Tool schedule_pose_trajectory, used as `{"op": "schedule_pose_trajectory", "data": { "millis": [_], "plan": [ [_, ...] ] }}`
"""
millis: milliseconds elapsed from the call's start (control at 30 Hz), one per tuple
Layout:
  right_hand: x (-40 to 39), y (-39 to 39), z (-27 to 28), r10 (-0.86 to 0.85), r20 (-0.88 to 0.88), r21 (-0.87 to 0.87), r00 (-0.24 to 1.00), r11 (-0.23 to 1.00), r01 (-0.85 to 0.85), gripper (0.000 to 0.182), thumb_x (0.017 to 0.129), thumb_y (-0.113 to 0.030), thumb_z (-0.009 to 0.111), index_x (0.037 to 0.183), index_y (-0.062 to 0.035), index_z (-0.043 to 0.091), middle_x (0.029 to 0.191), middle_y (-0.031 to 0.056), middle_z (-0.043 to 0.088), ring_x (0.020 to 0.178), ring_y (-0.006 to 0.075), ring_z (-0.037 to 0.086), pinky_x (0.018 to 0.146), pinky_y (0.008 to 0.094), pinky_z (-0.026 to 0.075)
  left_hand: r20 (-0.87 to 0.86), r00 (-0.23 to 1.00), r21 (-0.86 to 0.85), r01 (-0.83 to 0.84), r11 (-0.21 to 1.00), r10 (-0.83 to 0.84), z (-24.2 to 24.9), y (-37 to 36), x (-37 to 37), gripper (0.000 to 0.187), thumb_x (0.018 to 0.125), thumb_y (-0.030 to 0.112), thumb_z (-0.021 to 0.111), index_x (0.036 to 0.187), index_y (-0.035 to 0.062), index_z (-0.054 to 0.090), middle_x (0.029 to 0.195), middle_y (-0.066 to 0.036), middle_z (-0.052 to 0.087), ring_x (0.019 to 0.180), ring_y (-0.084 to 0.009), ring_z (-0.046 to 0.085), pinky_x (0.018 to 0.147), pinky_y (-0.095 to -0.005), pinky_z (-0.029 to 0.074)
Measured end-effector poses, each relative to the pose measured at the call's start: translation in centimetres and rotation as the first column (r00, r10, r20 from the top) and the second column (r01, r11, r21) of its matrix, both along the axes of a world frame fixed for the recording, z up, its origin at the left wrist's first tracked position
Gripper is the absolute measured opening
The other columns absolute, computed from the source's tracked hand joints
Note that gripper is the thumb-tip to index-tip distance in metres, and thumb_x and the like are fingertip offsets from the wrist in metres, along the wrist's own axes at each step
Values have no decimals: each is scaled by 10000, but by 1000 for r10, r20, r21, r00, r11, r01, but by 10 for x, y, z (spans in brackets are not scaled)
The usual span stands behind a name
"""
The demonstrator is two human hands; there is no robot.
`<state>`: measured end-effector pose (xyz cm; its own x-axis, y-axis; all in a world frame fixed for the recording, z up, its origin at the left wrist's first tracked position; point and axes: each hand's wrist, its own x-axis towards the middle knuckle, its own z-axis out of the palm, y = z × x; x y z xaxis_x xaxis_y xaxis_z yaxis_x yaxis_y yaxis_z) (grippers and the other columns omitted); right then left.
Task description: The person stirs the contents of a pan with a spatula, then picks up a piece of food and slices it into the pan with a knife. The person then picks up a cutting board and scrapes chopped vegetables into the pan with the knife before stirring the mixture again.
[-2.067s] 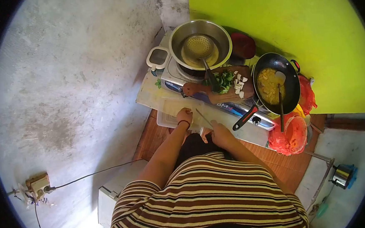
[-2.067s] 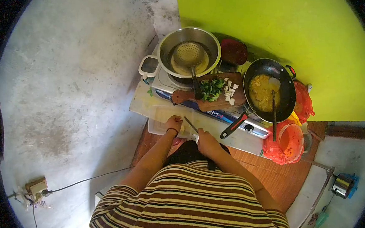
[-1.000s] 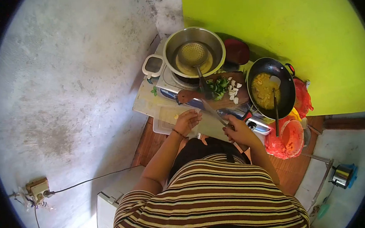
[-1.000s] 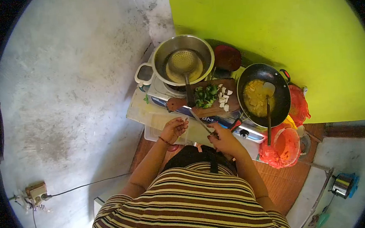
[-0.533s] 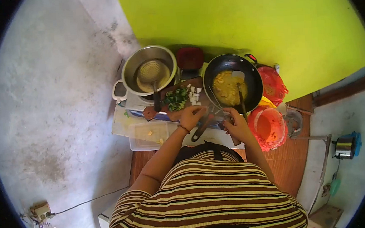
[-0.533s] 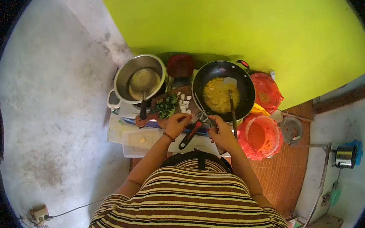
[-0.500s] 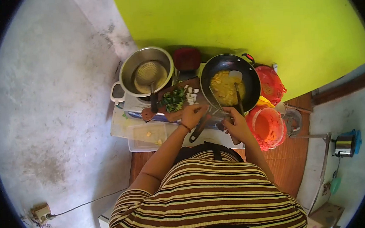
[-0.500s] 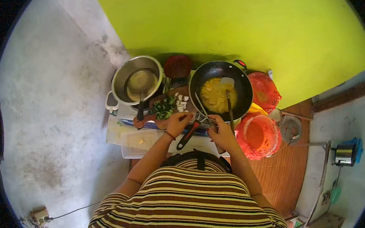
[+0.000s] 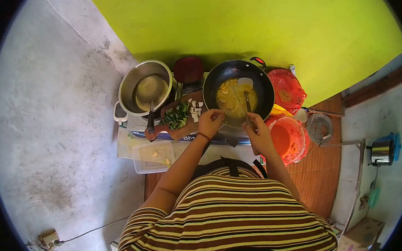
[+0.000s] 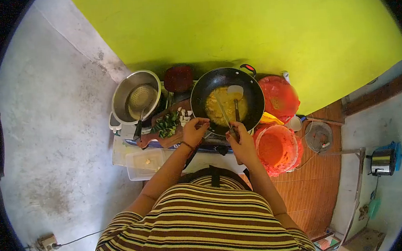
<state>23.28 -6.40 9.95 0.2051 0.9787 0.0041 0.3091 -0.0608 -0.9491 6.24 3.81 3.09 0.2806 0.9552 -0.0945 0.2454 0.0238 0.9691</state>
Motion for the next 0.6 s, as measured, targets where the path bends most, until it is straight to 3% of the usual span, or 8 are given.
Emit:
{"op": "schedule_pose_trajectory", "data": {
  "millis": [67, 167, 200, 300, 333, 433, 567, 600],
  "plan": [
    [-9, 5, 1, 16, -70, -36, 997, 999, -18, 423, 833, 33, 547, 1235, -26, 431, 940, 66, 598, 869, 121, 570, 746, 236, 466, 50, 999, -107, 15, 994, -9, 1, -7, -12, 216, 773, 102, 668, 981, 43, 658, 861, -63, 661, 768, -134, 623, 718, -269, 498],
    [-32, 12, 5, 69, -258, -49, 964, 995, -84, 453, 811, 71, 565, 1233, -27, 433, 995, 86, 613, 903, 139, 582, 781, 248, 473, 288, 929, -98, 271, 958, -233, 5, -26, -35, 332, 808, 45, 618, 1138, 34, 584, 999, -44, 624, 849, -126, 588, 740, -260, 490],
    [-40, 15, 6, 90, -333, -45, 939, 993, -111, 465, 802, 83, 572, 1232, -27, 434, 1017, 95, 618, 909, 146, 588, 789, 253, 476, 433, 856, -228, 406, 885, -281, 4, -34, -43, 429, 807, 6, 590, 1227, 31, 510, 1063, -64, 600, 921, -147, 582, 773, -273, 493],
    [-70, 17, 8, 171, -437, -29, 883, 979, -204, 493, 786, 77, 603, 1235, -25, 428, 1070, 112, 619, 930, 157, 598, 808, 278, 484, 584, 781, -293, 456, 841, -220, 37, -64, -57, 448, 794, 24, 635, 1213, 26, 476, 957, -93, 620, 808, -149, 615, 739, -291, 507],
    [-77, 20, -3, 192, -484, -37, 854, 970, -240, 499, 744, 17, 674, 1198, -25, 472, 1050, 91, 625, 966, 165, 588, 873, 297, 456, 539, 791, -307, 504, 807, -289, 24, -68, -63, 359, 825, 29, 607, 1156, 25, 468, 925, -92, 614, 798, -151, 616, 690, -293, 512],
    [-97, 21, -6, 294, -212, -3, 932, 954, -301, 455, 756, -18, 675, 1173, -24, 494, 1046, 93, 631, 957, 167, 593, 860, 300, 462, 361, 887, -358, 418, 835, -289, 18, -77, -79, 283, 844, 35, 589, 1101, 26, 470, 901, -85, 609, 782, -137, 609, 632, -280, 505],
    [-106, 15, 8, 211, -22, -49, 977, 976, -212, 239, 812, -117, 603, 1011, 8, 561, 924, 166, 652, 864, 257, 636, 767, 329, 487, 401, 915, -363, 109, 925, 49, 4, -92, -86, 220, 821, 71, 577, 1024, 22, 507, 791, -75, 607, 705, -131, 574, 598, -277, 483],
    [-102, 15, 3, 231, 109, -75, 967, 972, -224, 213, 817, -126, 582, 982, 9, 571, 901, 183, 651, 836, 281, 642, 739, 363, 498, 306, 952, -297, 68, 952, 27, 8, -93, -89, 216, 807, 75, 574, 1007, 21, 515, 786, -61, 588, 703, -128, 550, 611, -277, 468]
  ]
}}
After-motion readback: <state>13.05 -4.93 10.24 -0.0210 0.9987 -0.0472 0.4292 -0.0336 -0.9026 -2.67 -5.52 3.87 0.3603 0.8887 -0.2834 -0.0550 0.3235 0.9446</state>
